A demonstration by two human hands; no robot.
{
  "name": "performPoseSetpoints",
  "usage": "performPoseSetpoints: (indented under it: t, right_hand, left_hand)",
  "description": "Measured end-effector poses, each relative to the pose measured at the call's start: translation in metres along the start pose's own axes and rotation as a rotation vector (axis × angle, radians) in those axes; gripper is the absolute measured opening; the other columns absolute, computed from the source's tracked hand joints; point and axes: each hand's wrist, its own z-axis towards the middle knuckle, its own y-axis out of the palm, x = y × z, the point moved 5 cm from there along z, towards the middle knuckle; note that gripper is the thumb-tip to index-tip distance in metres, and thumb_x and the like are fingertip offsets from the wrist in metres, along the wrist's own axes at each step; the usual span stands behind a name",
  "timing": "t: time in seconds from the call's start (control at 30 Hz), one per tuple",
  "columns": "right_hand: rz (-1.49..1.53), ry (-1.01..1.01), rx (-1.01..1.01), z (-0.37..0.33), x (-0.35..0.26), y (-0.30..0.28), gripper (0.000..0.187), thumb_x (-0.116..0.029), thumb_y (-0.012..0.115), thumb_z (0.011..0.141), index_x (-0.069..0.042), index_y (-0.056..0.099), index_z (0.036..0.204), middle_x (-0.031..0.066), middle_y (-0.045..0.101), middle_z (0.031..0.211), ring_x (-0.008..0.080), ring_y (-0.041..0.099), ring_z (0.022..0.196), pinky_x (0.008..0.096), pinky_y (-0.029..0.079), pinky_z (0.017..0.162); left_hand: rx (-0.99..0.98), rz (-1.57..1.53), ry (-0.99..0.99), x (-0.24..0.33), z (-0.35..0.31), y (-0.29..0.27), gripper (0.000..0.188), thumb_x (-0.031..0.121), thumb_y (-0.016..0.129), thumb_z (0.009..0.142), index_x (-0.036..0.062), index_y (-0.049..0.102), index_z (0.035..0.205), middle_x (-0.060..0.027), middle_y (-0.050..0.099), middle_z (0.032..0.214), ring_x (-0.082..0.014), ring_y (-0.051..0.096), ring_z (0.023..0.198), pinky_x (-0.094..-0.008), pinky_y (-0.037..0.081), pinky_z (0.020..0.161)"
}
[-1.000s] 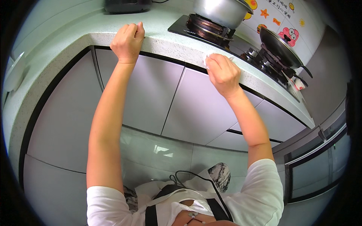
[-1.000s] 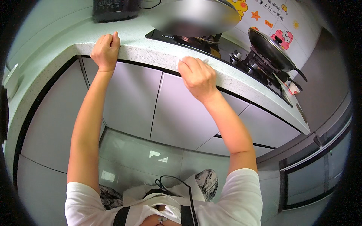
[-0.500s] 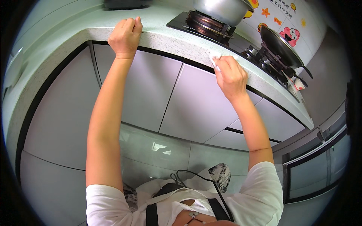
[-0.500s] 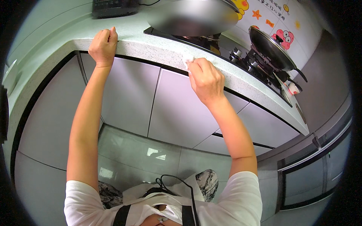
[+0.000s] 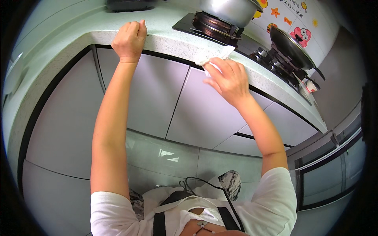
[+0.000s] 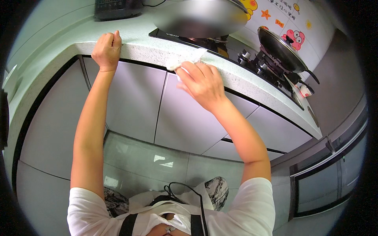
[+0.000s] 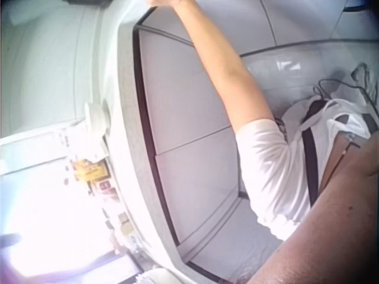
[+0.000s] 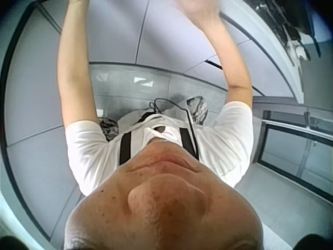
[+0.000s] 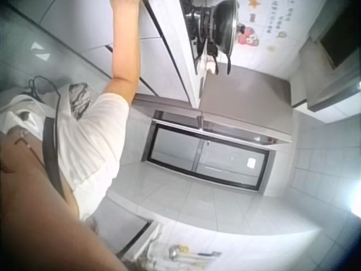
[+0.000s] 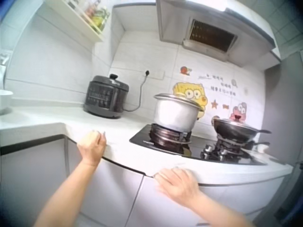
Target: The person wipes the kitchen countertop and the edges of a stovetop using a white cloth, moving a bowl aside to clean the surface underneath.
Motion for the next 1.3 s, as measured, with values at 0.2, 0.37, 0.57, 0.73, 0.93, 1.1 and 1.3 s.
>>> performPoseSetpoints:
  t: [0.2,0.37,0.57,0.73,0.93,1.1,1.3]
  right_hand:
    - [-0.108,-0.025,-0.063,-0.028,0.014,-0.015,0.030,-0.016,0.072,0.067,-0.014,0.065,0.096,0.0012,0.055,0.105,0.0190,0.053,0.084,0.0318,0.042,0.070]
    - [-0.130,0.058,0.026,-0.025,0.018,-0.025,0.021,-0.011,0.068,0.067,-0.016,0.064,0.087,0.0000,0.054,0.095,0.0154,0.055,0.074,0.0283,0.042,0.057]
    - [-0.137,0.177,-0.026,-0.040,0.025,-0.034,0.023,-0.006,0.066,0.066,-0.015,0.063,0.088,0.0013,0.055,0.090,0.0158,0.055,0.072,0.0278,0.048,0.056]
    - [-0.102,0.121,0.004,-0.031,0.021,-0.023,0.019,-0.005,0.063,0.066,-0.011,0.062,0.084,0.0026,0.054,0.084,0.0161,0.056,0.073,0.0261,0.049,0.055]
    - [-0.051,-0.022,0.136,0.029,-0.014,0.025,0.015,-0.007,0.061,0.066,-0.011,0.058,0.081,0.0021,0.049,0.076,0.0152,0.055,0.071,0.0235,0.049,0.053]
    - [-0.075,-0.019,0.248,0.086,-0.033,0.057,0.012,-0.007,0.061,0.064,-0.010,0.050,0.069,0.0013,0.046,0.070,0.0124,0.051,0.063,0.0205,0.045,0.045]
    - [-0.081,-0.051,0.180,0.041,-0.016,0.035,0.011,-0.009,0.062,0.067,-0.011,0.051,0.069,0.0001,0.046,0.068,0.0123,0.051,0.062,0.0244,0.041,0.046]
  left_hand:
    - [-0.001,-0.018,0.003,0.000,-0.001,0.001,0.033,0.024,0.068,0.076,0.0146,0.044,0.056,0.0026,0.044,0.054,-0.0155,0.046,0.048,-0.0305,0.033,0.038]
    - [0.006,-0.035,0.022,0.000,0.000,0.002,0.033,0.024,0.067,0.077,0.0145,0.043,0.056,0.0027,0.044,0.053,-0.0157,0.046,0.047,-0.0301,0.033,0.038]
    - [0.015,-0.061,0.025,-0.001,0.000,0.002,0.035,0.024,0.067,0.078,0.0147,0.042,0.055,0.0031,0.043,0.053,-0.0157,0.044,0.046,-0.0296,0.032,0.037]
    - [0.019,-0.052,0.002,-0.001,-0.002,0.001,0.035,0.025,0.067,0.078,0.0151,0.042,0.055,0.0034,0.043,0.052,-0.0158,0.043,0.045,-0.0293,0.032,0.037]
    - [-0.015,-0.072,-0.034,0.002,-0.001,-0.001,0.035,0.025,0.065,0.082,0.0115,0.044,0.057,-0.0017,0.046,0.055,-0.0193,0.046,0.047,-0.0315,0.035,0.042]
    - [0.002,-0.082,-0.005,0.001,-0.003,0.005,0.033,0.026,0.066,0.078,0.0153,0.044,0.056,0.0037,0.045,0.054,-0.0162,0.044,0.046,-0.0298,0.033,0.038]
    - [-0.018,-0.038,0.010,-0.004,-0.004,0.003,0.033,0.026,0.066,0.079,0.0151,0.044,0.057,0.0030,0.046,0.055,-0.0172,0.046,0.047,-0.0310,0.035,0.038]
